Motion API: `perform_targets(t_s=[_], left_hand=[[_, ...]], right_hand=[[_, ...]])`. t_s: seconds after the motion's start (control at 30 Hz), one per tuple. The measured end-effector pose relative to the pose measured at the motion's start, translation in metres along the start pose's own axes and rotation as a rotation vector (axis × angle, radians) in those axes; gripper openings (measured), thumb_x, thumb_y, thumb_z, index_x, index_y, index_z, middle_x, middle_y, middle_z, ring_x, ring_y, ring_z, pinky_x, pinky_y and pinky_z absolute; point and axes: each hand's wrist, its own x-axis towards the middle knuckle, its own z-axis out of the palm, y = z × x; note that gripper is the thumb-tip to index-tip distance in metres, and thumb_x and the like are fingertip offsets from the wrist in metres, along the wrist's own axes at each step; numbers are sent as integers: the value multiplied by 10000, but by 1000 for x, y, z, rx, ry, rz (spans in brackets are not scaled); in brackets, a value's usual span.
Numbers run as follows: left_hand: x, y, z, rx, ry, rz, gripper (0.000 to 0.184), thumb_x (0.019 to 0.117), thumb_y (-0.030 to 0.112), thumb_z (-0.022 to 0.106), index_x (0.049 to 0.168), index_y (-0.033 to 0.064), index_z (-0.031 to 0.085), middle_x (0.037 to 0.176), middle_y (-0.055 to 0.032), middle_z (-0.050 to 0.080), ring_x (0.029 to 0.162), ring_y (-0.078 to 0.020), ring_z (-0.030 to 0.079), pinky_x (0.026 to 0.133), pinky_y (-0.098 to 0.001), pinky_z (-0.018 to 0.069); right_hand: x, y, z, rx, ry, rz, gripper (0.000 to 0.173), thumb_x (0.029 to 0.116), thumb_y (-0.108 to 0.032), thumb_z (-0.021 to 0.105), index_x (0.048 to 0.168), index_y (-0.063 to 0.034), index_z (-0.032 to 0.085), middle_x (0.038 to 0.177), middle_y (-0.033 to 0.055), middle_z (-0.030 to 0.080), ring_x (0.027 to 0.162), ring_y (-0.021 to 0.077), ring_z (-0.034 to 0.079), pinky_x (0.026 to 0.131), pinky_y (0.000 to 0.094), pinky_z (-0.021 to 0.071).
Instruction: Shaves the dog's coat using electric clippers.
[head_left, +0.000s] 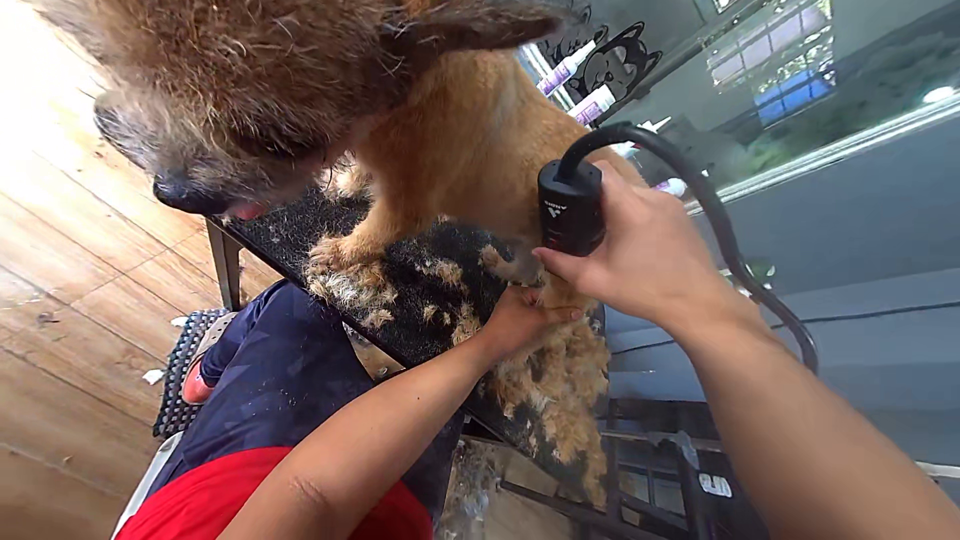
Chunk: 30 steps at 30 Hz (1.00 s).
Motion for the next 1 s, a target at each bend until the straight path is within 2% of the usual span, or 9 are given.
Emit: perform_targets(t_s=[0.13,0.2,0.33,0.4,0.53,0.6,0.7,0.8,1.0], left_hand=[[-4,-1,-9,-250,-59,-21,115,843,-27,682,957,-12,681,910,-91,700,833,-152,666,784,-368,576],[-3,-2,-15,-464,-59,-49,137,846,67,483,911,105,598,882,-12,649,814,-110,620,763,-338,532],[0,14,-23,-686,-50,-103,458,1072,405,226,921,196,604,832,3,670,782,-119,654,701,-328,557],[9,26,-25,-629,-65,-176,476,1065,431,319,833,148,624,712,-2,647,657,-100,637,619,-296,551],[22,38,-28,-306,-97,-263,462,1066,473,335,989,120,624,799,-3,632,708,-112,618,661,-320,537],[23,39,-27,-286,-82,-292,456,1066,484,350,1034,119,622,852,-20,641,756,-143,628,704,-362,545],[23,36,-27,-282,-103,-296,467,1063,480,324,1064,120,621,892,-29,656,798,-152,643,727,-368,551],[22,32,-30,-289,-160,-275,494,1065,483,300,1120,113,622,960,-48,689,847,-161,675,750,-368,574],[18,29,-26,-293,-99,-248,424,1063,454,333,996,126,593,846,-17,651,756,-128,642,681,-329,554]], right_hand=[[-6,-2,9,16,-73,40,632,760,-436,776,1269,-111,590,913,89,698,823,287,703,656,541,541],[-15,-1,20,24,-96,1,580,776,-422,771,1224,-104,585,924,92,671,817,294,691,640,539,541],[-50,-10,43,1,-80,-104,504,815,-357,780,1208,-72,644,948,125,670,791,323,689,606,517,561],[-70,-4,59,-6,-121,-171,471,819,-356,728,1199,-87,660,972,119,668,820,321,687,621,500,572],[-81,24,36,303,-242,-220,472,802,-399,776,1191,-151,675,1032,-20,714,943,104,698,807,362,612],[-79,33,10,515,-51,-177,484,797,-376,839,1166,-121,656,1024,-36,714,962,63,691,852,324,619],[-64,43,-1,593,376,-205,617,752,-226,921,1220,-54,558,1100,56,698,1035,174,704,922,416,620],[-57,41,6,403,414,-196,626,782,-270,887,1241,10,566,1123,110,692,1073,145,681,967,380,582],[-93,31,58,271,220,-201,421,808,-305,808,1105,-44,663,945,91,669,861,206,670,712,393,585]])
